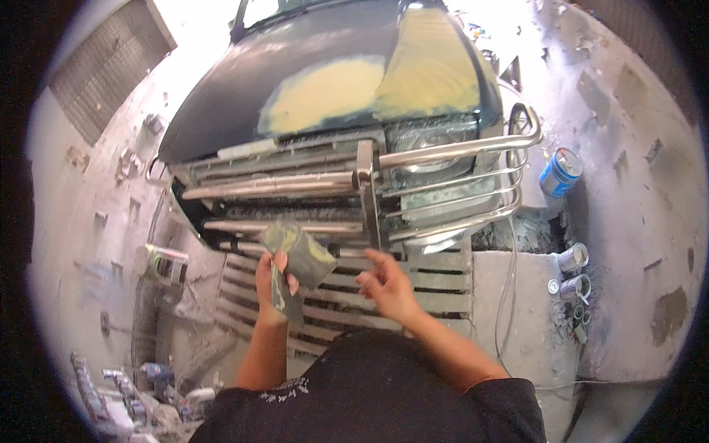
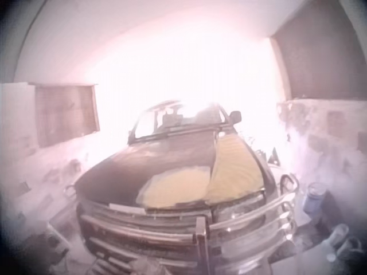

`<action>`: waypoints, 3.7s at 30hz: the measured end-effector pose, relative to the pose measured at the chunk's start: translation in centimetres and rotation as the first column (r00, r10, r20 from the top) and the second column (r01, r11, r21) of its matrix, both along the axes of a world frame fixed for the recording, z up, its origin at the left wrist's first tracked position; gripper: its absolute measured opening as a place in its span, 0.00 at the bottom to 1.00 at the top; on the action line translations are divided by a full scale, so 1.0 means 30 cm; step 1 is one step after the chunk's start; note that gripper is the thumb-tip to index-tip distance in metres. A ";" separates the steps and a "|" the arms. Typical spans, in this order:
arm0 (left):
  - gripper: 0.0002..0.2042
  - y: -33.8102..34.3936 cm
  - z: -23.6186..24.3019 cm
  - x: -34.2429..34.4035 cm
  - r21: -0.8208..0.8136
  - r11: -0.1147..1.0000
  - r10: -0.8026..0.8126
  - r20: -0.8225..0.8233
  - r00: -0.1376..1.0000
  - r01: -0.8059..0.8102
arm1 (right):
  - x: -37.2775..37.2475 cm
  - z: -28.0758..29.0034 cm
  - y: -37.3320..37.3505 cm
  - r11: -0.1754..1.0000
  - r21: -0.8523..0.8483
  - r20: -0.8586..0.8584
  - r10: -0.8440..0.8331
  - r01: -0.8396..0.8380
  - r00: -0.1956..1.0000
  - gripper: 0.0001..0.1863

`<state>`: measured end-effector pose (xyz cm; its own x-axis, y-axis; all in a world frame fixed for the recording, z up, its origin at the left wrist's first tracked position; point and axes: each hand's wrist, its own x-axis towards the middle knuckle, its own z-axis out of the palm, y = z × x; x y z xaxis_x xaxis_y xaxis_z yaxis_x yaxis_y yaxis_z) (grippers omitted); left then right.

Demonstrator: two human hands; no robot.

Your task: The person sands a yellow filler patch on the hood of a dark-colored car using a sanding block. They repeatedly rub the block over the filler area, pause to feel the surface with their hand, and continue sanding. The person walks around the front of the car and briefly handles a small container near the end.

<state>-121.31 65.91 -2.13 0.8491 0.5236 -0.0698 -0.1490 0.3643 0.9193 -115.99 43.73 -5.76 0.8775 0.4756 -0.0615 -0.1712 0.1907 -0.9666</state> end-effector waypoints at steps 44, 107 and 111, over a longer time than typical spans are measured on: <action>0.24 -0.447 0.107 0.101 0.233 0.955 -0.262 0.381 0.886 0.182 | 0.073 0.221 -0.164 0.953 -0.002 0.311 0.289 -0.303 0.906 0.42; 0.16 -0.304 0.130 0.062 0.147 0.987 -0.120 0.385 0.915 0.068 | 0.052 0.294 -0.036 0.902 -0.399 0.662 0.159 0.165 0.733 0.38; 0.16 -0.307 0.124 0.064 0.147 0.987 -0.118 0.369 0.922 0.068 | 0.082 0.302 -0.039 0.909 -0.357 0.688 0.100 0.216 0.719 0.36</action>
